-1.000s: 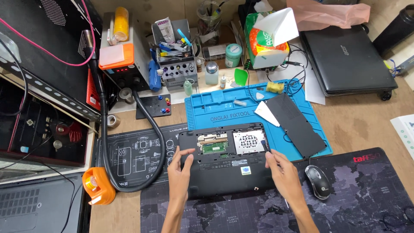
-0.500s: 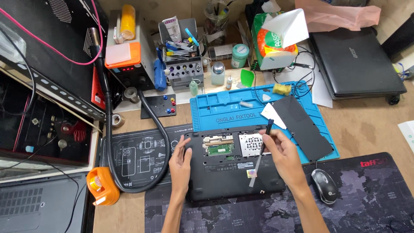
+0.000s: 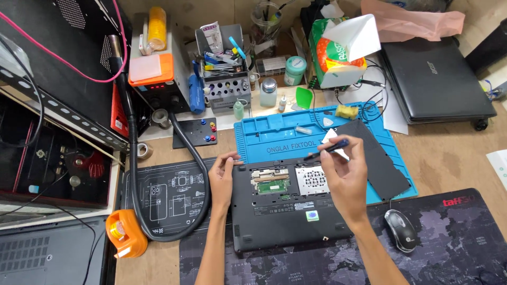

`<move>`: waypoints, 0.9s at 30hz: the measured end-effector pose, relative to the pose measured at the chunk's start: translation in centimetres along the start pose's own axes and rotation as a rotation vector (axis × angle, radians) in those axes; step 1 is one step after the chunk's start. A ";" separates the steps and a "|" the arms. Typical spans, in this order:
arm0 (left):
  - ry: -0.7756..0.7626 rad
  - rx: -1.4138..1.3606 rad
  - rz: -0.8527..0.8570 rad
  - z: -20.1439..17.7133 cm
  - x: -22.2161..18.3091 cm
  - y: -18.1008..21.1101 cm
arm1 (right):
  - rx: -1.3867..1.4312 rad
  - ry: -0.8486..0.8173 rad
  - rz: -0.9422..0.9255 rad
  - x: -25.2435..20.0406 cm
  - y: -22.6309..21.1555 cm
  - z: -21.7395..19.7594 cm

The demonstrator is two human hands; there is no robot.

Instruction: Disassemble a laptop by removing screws and prying off the back cover

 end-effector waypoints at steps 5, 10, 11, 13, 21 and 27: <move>0.019 -0.017 -0.002 -0.1 -0.3 0.3 | 0.048 0.042 -0.212 0.5 -2.7 4.6; 0.016 -0.027 -0.024 -0.3 -0.2 -0.3 | 0.091 0.062 -0.544 1.1 -2.8 10.2; 0.015 -0.022 -0.027 -0.3 -0.3 -0.2 | 0.106 0.064 -0.622 1.0 -3.2 11.3; 0.016 -0.019 -0.031 -0.3 -0.1 -0.5 | 0.122 0.063 -0.701 1.3 -3.7 13.5; -0.012 -0.028 0.014 -0.3 0.0 -0.2 | 0.058 -0.053 -0.843 3.4 -1.4 20.2; -0.014 -0.040 0.093 -0.3 0.0 -0.3 | -0.057 -0.082 -0.823 4.0 2.8 23.0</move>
Point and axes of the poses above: each hand's wrist, its own x-axis towards the middle knuckle, its own z-axis out of the palm, y = z × x, the point moved 7 cm from there along x, towards the middle knuckle, and after that the axes turned 9 degrees about y, right-handed, at the moved point
